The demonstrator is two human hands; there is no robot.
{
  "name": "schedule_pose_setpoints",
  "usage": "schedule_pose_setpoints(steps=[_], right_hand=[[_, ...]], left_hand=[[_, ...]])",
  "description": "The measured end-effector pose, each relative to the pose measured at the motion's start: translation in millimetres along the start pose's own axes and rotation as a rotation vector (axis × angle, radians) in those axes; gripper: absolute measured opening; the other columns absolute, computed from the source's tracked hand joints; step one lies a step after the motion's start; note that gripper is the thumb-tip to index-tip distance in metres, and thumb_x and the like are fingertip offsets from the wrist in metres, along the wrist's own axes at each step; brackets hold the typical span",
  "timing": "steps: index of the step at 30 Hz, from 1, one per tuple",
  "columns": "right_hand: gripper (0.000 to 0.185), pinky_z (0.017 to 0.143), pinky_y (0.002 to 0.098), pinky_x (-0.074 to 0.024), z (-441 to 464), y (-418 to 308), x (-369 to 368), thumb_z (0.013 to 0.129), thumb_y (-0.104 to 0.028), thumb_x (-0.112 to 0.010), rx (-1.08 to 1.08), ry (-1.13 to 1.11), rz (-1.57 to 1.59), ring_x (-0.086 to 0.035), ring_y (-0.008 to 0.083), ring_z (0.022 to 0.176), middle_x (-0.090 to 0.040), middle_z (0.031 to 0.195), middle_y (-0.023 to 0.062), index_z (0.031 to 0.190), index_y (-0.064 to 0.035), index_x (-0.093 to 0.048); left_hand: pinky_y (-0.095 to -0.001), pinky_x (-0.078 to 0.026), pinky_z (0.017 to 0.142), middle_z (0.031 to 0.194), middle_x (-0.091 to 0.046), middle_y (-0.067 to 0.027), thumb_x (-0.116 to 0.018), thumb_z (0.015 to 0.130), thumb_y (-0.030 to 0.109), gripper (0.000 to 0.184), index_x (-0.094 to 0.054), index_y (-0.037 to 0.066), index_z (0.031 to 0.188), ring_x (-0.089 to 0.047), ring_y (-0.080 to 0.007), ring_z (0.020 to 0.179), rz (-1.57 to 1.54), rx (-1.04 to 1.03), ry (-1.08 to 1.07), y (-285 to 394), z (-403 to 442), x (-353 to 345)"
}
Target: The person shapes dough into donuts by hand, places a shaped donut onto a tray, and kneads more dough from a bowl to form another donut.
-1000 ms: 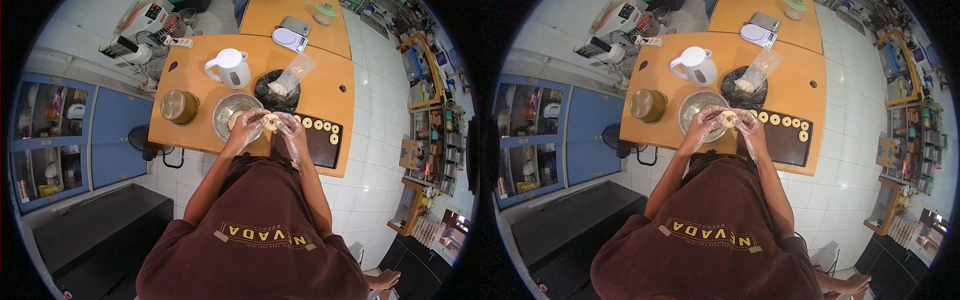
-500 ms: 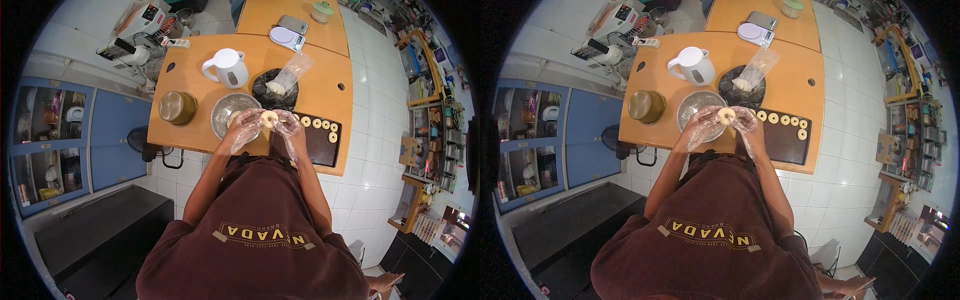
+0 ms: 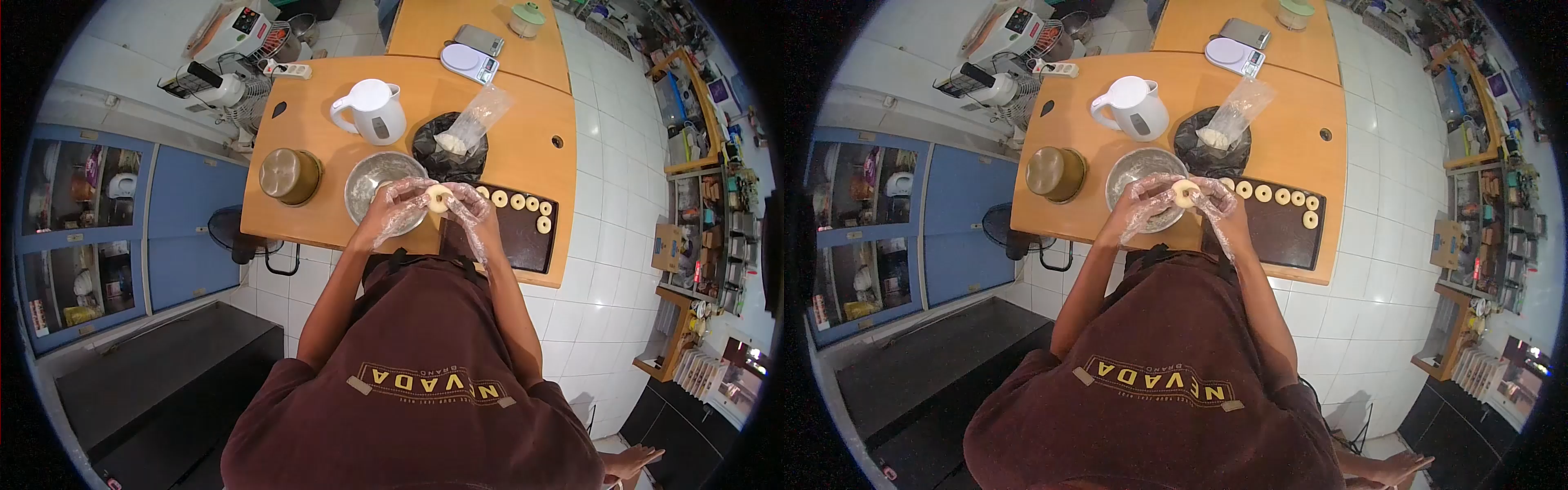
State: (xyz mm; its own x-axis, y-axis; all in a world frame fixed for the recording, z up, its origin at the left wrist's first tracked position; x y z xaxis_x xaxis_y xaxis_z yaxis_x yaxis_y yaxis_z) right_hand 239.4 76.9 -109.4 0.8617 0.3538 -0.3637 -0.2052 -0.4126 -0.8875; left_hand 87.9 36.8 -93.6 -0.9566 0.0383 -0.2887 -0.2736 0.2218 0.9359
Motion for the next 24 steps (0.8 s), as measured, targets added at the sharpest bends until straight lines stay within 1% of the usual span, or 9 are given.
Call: schedule_pose_setpoints(steps=[3,6,9,12,15,18,21,24], right_hand=[[0.03,0.089,0.0285,-0.0577,3.6,10.6,5.1,0.1,-0.013,-0.071,0.0,-0.001,-0.022,-0.069,0.0129,0.105,-0.073,0.114,0.0061,0.127,-0.0004,-0.068],[0.029,0.089,0.0294,-0.0585,3.4,8.0,5.4,0.1,-0.013,-0.07,0.027,0.005,-0.014,-0.069,0.0134,0.104,-0.073,0.113,0.0075,0.126,0.0006,-0.068],[0.027,0.09,0.0304,-0.0594,1.2,6.8,5.7,0.101,-0.012,-0.07,0.034,0.036,0.022,-0.069,0.0137,0.103,-0.072,0.113,0.0079,0.125,0.0008,-0.068],[0.027,0.091,0.0309,-0.0603,0.2,5.7,8.1,0.1,-0.009,-0.069,0.037,0.044,0.072,-0.069,0.0141,0.103,-0.071,0.113,0.0077,0.125,0.0012,-0.066],[0.027,0.091,0.0306,-0.0611,-0.6,6.6,8.6,0.099,-0.007,-0.069,0.025,0.032,0.077,-0.069,0.0147,0.103,-0.071,0.112,0.0076,0.125,0.0013,-0.065],[0.027,0.091,0.0301,-0.0616,-2.8,9.3,7.2,0.099,-0.006,-0.07,-0.01,0.019,0.076,-0.069,0.0153,0.102,-0.071,0.111,0.0083,0.125,0.0013,-0.065],[0.028,0.089,0.0294,-0.0617,-2.5,9.7,4.6,0.099,-0.008,-0.07,-0.004,0.013,0.079,-0.069,0.0154,0.103,-0.071,0.112,0.0092,0.125,0.0008,-0.066],[0.028,0.088,0.029,-0.0608,-0.4,12.4,2.5,0.099,-0.01,-0.07,-0.002,0.013,0.044,-0.069,0.0149,0.104,-0.072,0.114,0.009,0.126,0.0004,-0.067]], left_hand=[[-0.0305,-0.052,0.1,0.127,-0.068,-0.0084,-0.068,0.101,0.015,0.04,-0.061,-0.001,0.137,-0.064,-0.0161,0.117,0.163,-0.01,0.018,9.0,0.9,3.2],[-0.0314,-0.052,0.101,0.126,-0.069,-0.0099,-0.069,0.101,0.018,0.041,-0.061,-0.001,0.137,-0.064,-0.0166,0.117,0.151,-0.082,0.069,15.6,0.7,3.4],[-0.0319,-0.052,0.102,0.128,-0.068,-0.0114,-0.069,0.1,0.017,0.041,-0.061,-0.002,0.135,-0.065,-0.0167,0.117,0.038,-0.05,0.108,-6.2,1.8,13.4],[-0.0323,-0.053,0.101,0.128,-0.068,-0.0126,-0.07,0.1,0.015,0.04,-0.06,-0.003,0.135,-0.065,-0.0175,0.117,-0.147,-0.023,0.105,-21.2,3.3,12.4],[-0.0329,-0.054,0.101,0.129,-0.067,-0.0126,-0.07,0.099,0.013,0.041,-0.059,-0.003,0.135,-0.065,-0.0189,0.118,-0.063,-0.051,0.106,-18.9,2.6,4.0],[-0.0359,-0.054,0.104,0.131,-0.065,-0.0123,-0.07,0.099,0.011,0.041,-0.058,-0.003,0.135,-0.064,-0.0207,0.121,-0.056,0.039,0.102,-29.3,-0.7,8.8],[-0.0385,-0.054,0.108,0.133,-0.063,-0.0118,-0.068,0.1,0.01,0.039,-0.058,-0.002,0.135,-0.063,-0.0223,0.122,-0.13,0.061,0.097,-32.3,-3.2,11.6],[-0.0401,-0.053,0.109,0.134,-0.061,-0.011,-0.067,0.1,0.008,0.038,-0.057,-0.001,0.136,-0.063,-0.0237,0.124,-0.277,0.067,0.067,-34.1,-4.3,13.7]])
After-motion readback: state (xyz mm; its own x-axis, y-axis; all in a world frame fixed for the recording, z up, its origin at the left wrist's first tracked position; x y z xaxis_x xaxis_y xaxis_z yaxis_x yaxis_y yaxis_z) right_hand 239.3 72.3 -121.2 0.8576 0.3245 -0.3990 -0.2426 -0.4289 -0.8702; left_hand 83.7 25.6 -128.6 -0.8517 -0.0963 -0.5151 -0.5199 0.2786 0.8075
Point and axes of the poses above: each hand's wrist, its own z-axis towards the middle knuckle, its own x-axis out of the back of the hand, y = z × x, the point moved 10 cm from there along z, towards the middle knuckle
